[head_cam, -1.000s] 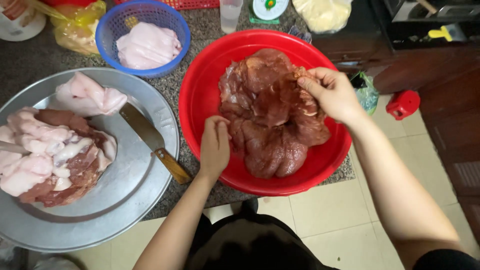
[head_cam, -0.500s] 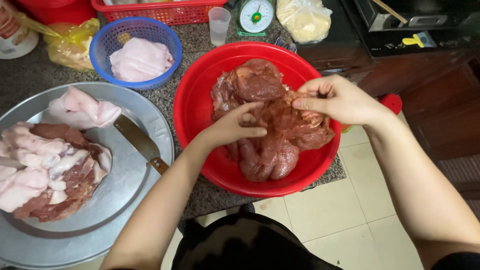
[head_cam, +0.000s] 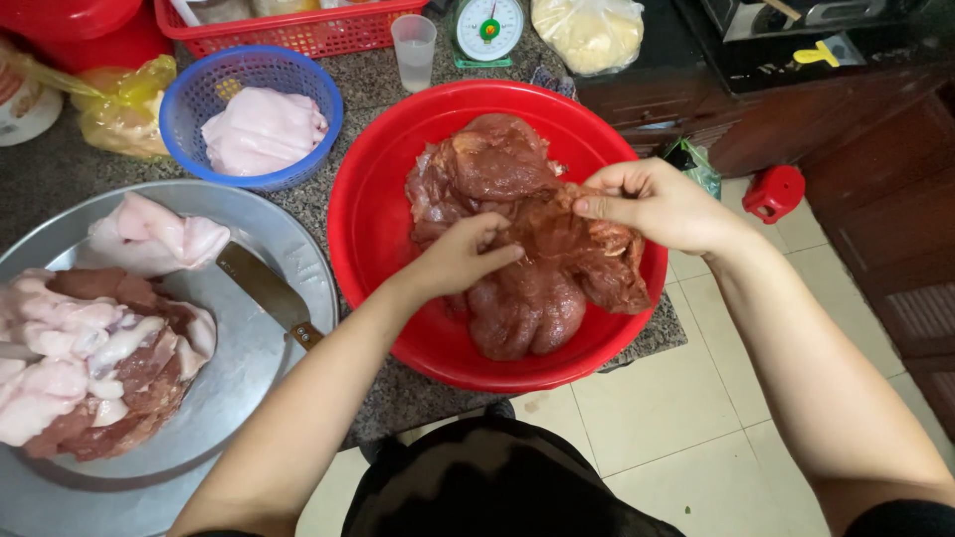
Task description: Stacking thin slices of raw meat and pork fat onto a vertical roasting spit.
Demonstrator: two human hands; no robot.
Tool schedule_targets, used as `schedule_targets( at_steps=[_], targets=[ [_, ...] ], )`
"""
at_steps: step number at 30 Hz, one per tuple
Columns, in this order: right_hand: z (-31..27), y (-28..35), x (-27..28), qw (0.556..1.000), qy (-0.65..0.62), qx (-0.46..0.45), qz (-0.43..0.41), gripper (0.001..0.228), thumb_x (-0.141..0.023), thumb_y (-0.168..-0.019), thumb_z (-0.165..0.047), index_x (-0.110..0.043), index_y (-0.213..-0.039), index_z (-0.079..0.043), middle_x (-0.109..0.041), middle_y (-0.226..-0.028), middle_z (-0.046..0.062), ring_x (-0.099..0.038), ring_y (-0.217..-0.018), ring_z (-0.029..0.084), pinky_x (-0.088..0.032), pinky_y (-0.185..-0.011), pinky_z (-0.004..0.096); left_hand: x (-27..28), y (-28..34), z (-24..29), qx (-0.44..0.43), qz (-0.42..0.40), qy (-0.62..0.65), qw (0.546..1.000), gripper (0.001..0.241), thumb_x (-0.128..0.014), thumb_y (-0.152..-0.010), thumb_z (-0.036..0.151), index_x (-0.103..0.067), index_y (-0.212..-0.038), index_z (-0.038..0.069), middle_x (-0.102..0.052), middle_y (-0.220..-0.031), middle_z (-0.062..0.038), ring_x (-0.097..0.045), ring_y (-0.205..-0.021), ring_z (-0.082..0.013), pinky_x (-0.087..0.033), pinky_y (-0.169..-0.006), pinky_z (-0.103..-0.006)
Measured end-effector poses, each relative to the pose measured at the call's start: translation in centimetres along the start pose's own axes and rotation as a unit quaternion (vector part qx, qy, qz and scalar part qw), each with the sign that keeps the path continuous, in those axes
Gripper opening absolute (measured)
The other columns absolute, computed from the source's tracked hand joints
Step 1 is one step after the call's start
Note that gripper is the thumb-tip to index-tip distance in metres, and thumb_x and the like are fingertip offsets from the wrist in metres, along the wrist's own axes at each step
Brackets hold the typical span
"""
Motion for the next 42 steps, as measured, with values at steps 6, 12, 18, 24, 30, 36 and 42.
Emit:
schedule_targets(
  at_steps=[6,12,18,24,30,36,42],
  targets=[
    [2.8,-1.8,0.9,0.995,-0.080,-0.053,-0.022,0.024,-0.069,-0.095,-0.018,-0.076,-0.111,-0.002,-0.078,-0.092,0.002,-0.070,-0.079,0.007,-0.057,-0.072,0.026,2.1,0.0,2.7,-0.024,-0.020,-0.054,0.998,0.021,-0.065,-0.100,0.012,-0.067,-0.117,-0.001,-0.073,-0.102,-0.001,-0.066,-0.093,-0.0050,-0.056,-0.081,-0.0249],
    [5.4,-5.7,1.2,0.989,-0.094,-0.112,-0.014,0.023,-0.069,-0.096,-0.023,-0.077,-0.108,-0.004,-0.077,-0.091,0.003,-0.069,-0.077,0.010,-0.057,-0.072,0.029,4.2,-1.6,5.3,-0.095,-0.022,-0.249,0.964,0.020,-0.066,-0.098,0.016,-0.071,-0.109,-0.001,-0.077,-0.092,-0.010,-0.069,-0.088,-0.0115,-0.056,-0.080,-0.0318],
    [4.2,-9.3,2.5,0.998,-0.034,-0.030,0.044,0.023,-0.069,-0.098,-0.023,-0.077,-0.112,-0.006,-0.078,-0.091,0.003,-0.070,-0.078,0.010,-0.057,-0.076,0.027,7.3,-4.4,7.7,-0.073,0.036,-0.371,0.925,0.015,-0.066,-0.095,0.014,-0.069,-0.105,0.003,-0.075,-0.094,-0.018,-0.074,-0.088,-0.0297,-0.055,-0.080,-0.0399],
    [2.9,-7.8,0.7,0.996,-0.009,0.083,-0.027,0.029,-0.067,-0.094,-0.017,-0.070,-0.122,-0.009,-0.076,-0.109,0.001,-0.071,-0.096,0.008,-0.059,-0.087,0.029,7.1,-1.6,10.7,-0.132,0.092,-0.450,0.878,0.015,-0.070,-0.092,0.015,-0.070,-0.105,0.007,-0.072,-0.100,-0.019,-0.068,-0.096,-0.0391,-0.054,-0.082,-0.0468],
    [14.2,-5.9,-8.6,0.986,0.091,0.082,-0.117,0.025,-0.069,-0.095,-0.017,-0.074,-0.117,-0.007,-0.077,-0.113,0.006,-0.070,-0.108,0.017,-0.054,-0.097,0.032,2.3,4.2,-4.2,0.123,-0.027,-0.565,0.815,0.019,-0.056,-0.099,0.022,-0.074,-0.103,0.018,-0.074,-0.101,-0.014,-0.071,-0.093,-0.0363,-0.057,-0.079,-0.0491],
    [12.0,-1.4,-13.1,0.957,0.240,0.055,-0.152,0.029,-0.070,-0.087,-0.009,-0.071,-0.115,-0.004,-0.071,-0.115,0.015,-0.067,-0.110,0.031,-0.053,-0.094,0.037,0.1,6.9,-12.2,0.138,-0.014,-0.480,0.866,0.031,-0.056,-0.085,0.011,-0.079,-0.104,0.021,-0.075,-0.101,-0.014,-0.072,-0.097,-0.0343,-0.057,-0.082,-0.0476],
    [11.3,-4.3,-10.7,0.966,0.238,0.072,-0.069,0.036,-0.061,-0.088,-0.006,-0.070,-0.123,-0.008,-0.073,-0.117,0.016,-0.069,-0.110,0.031,-0.052,-0.098,0.039,-0.8,8.3,-9.0,0.270,-0.027,-0.559,0.784,0.023,-0.058,-0.092,0.019,-0.076,-0.104,0.011,-0.075,-0.102,-0.016,-0.074,-0.097,-0.0338,-0.058,-0.086,-0.0469]
  ],
)
Point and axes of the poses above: each hand's wrist, its own y-axis away from the middle knuckle, its own x-axis out of the back of the hand, z = x × y, the point moved 4 cm from there along -y, towards the middle knuckle
